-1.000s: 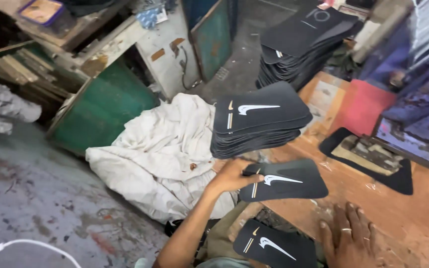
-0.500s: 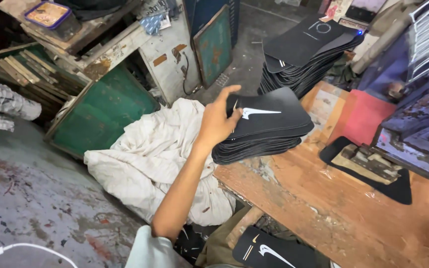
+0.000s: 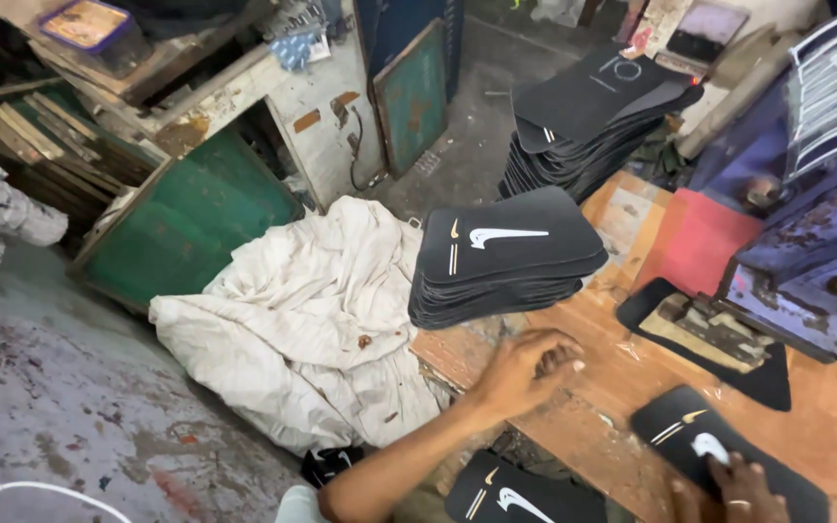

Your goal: Manually stamping brand logos onto fabric pieces using a mechanical press machine.

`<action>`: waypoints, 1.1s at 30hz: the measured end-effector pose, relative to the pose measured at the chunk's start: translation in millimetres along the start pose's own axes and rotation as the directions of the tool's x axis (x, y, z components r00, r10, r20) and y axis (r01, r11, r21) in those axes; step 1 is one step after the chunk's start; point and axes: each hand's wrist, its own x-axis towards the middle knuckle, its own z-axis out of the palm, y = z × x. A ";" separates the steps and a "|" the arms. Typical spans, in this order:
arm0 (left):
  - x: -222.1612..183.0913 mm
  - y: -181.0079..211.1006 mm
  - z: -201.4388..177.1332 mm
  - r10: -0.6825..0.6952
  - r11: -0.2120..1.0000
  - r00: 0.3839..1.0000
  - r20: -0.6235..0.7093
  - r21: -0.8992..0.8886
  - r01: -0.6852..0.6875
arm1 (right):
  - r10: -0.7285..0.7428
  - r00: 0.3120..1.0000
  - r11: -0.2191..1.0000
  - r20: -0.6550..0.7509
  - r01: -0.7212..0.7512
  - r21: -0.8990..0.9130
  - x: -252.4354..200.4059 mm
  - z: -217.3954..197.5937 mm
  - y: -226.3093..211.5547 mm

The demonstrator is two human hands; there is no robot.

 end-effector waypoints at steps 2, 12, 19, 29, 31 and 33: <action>1.0 -9.9 7.5 -0.051 0.997 0.998 0.048 -0.063 0.054 | -0.002 1.000 1.000 -0.008 0.002 0.000 48.6 -28.2 -41.4; -5.1 -15.7 10.1 -0.085 0.992 0.991 0.103 -0.084 0.094 | 0.090 0.982 0.952 -0.167 -0.036 0.303 56.8 -34.9 -72.2; -6.4 -15.1 10.1 -0.076 0.994 0.993 0.096 -0.071 0.083 | 0.075 0.994 0.975 -0.074 -0.058 0.213 44.4 -19.0 -52.1; 0.8 -19.7 14.5 -0.056 0.998 0.995 0.088 -0.030 0.058 | 0.117 0.986 0.953 -0.116 -0.079 0.291 23.7 57.8 -17.0; 8.8 -26.3 19.9 -0.131 0.991 0.990 0.055 0.018 0.130 | 0.072 0.988 0.974 -0.136 -0.040 0.224 20.4 55.6 -17.7; 27.9 -36.3 33.7 -0.136 0.987 0.989 0.059 0.091 0.130 | 0.063 0.991 0.979 -0.121 -0.038 0.199 15.5 57.0 -14.3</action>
